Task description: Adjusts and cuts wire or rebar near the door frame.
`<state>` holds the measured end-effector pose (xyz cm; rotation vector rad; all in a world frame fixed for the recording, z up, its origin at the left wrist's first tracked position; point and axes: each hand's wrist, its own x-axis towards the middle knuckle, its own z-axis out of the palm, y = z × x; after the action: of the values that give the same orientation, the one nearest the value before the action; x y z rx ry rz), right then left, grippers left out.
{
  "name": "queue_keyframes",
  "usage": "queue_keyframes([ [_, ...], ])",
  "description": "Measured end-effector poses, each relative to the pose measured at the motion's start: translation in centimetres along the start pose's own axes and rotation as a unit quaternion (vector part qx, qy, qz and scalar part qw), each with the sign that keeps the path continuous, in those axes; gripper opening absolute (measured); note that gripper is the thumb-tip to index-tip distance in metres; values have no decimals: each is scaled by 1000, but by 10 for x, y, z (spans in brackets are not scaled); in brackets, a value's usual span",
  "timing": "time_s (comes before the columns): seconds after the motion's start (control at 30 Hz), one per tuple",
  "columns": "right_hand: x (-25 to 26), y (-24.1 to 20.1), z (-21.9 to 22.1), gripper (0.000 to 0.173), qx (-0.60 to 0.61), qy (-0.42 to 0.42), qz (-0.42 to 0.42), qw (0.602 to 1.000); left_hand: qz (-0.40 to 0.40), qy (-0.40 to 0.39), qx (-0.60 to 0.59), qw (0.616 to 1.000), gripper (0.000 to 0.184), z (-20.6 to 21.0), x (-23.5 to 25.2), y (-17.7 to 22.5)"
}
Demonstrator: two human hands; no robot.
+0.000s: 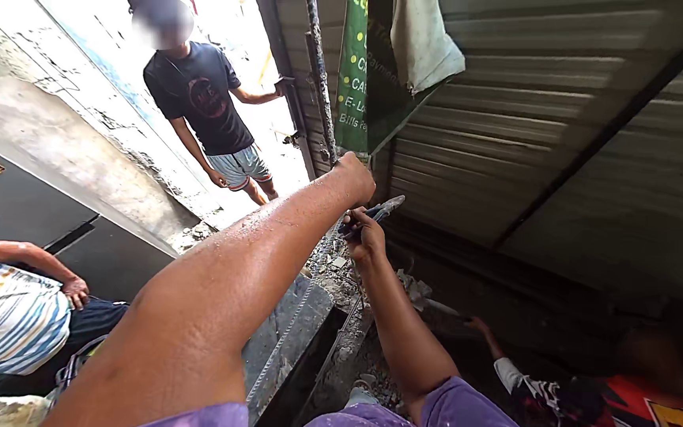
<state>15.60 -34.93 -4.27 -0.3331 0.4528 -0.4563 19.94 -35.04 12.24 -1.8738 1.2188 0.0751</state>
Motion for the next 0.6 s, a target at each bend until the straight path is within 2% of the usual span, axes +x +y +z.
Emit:
queue_keyframes([
  [0.17, 20, -11, -7, 7, -69, -40, 51, 995, 15, 41, 19, 999, 21, 12, -6, 0],
  [0.37, 31, -26, -16, 11, -165, -101, 84, 978, 13, 68, -7, 998, 15, 12, -15, -4],
  [0.43, 27, -25, -20, 10, -131, -113, 78, 982, 38, 179, -58, 981, 16, 13, -23, -3],
  [0.47, 21, -24, -23, 9, -110, -107, 64, 986, 54, 269, -104, 956, 16, 19, -29, 3],
  [0.5, 15, -24, -22, 8, -97, -98, 44, 990, 56, 367, -166, 914, 19, 27, -38, 11],
  [0.57, 4, -21, -21, 11, -63, -91, 31, 993, 9, 529, -324, 784, 26, 58, -55, 35],
  [0.6, 1, -19, -20, 12, -36, -89, 35, 995, -29, 573, -402, 714, 30, 80, -61, 45],
])
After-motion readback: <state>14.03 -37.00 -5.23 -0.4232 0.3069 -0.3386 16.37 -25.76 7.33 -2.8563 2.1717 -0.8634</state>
